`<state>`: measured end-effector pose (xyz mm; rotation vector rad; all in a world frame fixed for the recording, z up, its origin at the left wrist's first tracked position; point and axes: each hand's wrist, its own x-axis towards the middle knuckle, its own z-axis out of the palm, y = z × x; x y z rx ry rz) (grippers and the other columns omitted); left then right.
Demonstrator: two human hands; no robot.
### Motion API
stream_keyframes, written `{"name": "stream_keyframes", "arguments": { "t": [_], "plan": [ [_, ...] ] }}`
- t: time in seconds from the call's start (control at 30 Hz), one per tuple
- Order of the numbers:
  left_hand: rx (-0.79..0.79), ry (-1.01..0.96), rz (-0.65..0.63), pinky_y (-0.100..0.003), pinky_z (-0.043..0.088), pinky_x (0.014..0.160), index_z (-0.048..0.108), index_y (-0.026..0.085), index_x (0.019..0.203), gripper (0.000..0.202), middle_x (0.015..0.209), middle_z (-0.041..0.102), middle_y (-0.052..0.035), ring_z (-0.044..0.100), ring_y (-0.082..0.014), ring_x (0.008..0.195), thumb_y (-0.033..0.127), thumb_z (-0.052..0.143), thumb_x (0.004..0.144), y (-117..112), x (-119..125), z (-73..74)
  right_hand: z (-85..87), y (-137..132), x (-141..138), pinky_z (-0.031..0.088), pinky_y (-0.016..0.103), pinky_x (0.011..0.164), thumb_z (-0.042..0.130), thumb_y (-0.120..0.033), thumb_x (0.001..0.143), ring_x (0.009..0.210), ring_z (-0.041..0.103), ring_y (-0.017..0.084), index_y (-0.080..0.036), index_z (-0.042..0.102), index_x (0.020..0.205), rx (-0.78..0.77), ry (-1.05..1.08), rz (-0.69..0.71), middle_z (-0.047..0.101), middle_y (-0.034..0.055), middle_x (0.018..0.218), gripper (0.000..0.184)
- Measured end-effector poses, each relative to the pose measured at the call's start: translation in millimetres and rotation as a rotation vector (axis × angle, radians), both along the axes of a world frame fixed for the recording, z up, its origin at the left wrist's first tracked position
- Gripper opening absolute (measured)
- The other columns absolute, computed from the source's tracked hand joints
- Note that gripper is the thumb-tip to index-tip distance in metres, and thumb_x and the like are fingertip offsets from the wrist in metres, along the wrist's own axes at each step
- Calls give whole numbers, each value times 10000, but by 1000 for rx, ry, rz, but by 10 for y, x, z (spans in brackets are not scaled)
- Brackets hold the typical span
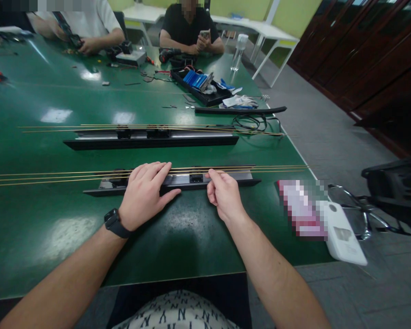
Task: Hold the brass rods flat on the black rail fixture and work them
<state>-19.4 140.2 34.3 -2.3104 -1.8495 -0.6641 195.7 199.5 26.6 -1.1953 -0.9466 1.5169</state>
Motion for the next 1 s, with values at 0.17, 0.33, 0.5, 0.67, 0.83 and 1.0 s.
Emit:
{"name": "stream_keyframes", "arguments": {
  "t": [0.17, 0.33, 0.5, 0.67, 0.83, 1.0],
  "plan": [
    [-2, 10, 2, -520, 360, 1171, 526, 145, 1457, 613, 1380, 632, -168, 542, -345, 1328, 462, 631, 942, 1, -5, 7, 17, -4, -13, 201, 181, 286, 785, -453, 809, 288, 356, 68, -168, 657, 829, -11, 6, -31, 507, -66, 423, 313],
    [1, 11, -1, -514, 357, 1173, 531, 147, 1452, 610, 1380, 632, -163, 547, -342, 1323, 463, 635, 941, -2, -1, 12, 15, -11, -13, 197, 179, 290, 781, -422, 820, 293, 356, 67, -171, 651, 818, -10, 21, -49, 504, -68, 430, 283],
    [0, 10, 1, -516, 360, 1170, 538, 159, 1446, 599, 1375, 635, -162, 548, -343, 1325, 459, 640, 937, -4, 3, 9, 33, -13, -24, 199, 177, 289, 783, -433, 810, 291, 352, 66, -174, 640, 799, -30, 15, -67, 503, -65, 423, 296],
    [3, 14, -2, -509, 365, 1167, 531, 150, 1449, 612, 1375, 636, -160, 553, -337, 1312, 459, 649, 934, -2, -1, 4, 45, -13, -23, 204, 173, 286, 797, -455, 797, 289, 356, 65, -178, 632, 795, -29, -1, -72, 503, -66, 422, 322],
    [3, 16, 5, -505, 358, 1172, 533, 147, 1447, 611, 1372, 636, -156, 547, -336, 1318, 466, 643, 938, -2, -6, 4, 3, -3, -6, 195, 175, 277, 778, -465, 822, 277, 361, 67, -167, 648, 814, -19, -11, -54, 521, -57, 422, 325],
    [-1, 8, 5, -514, 356, 1172, 534, 149, 1448, 613, 1376, 634, -160, 547, -338, 1319, 462, 648, 933, -3, 1, 2, 8, -2, 1, 195, 173, 275, 773, -476, 830, 270, 366, 68, -164, 652, 826, -5, -21, -35, 531, -54, 421, 334]
  ]
}}
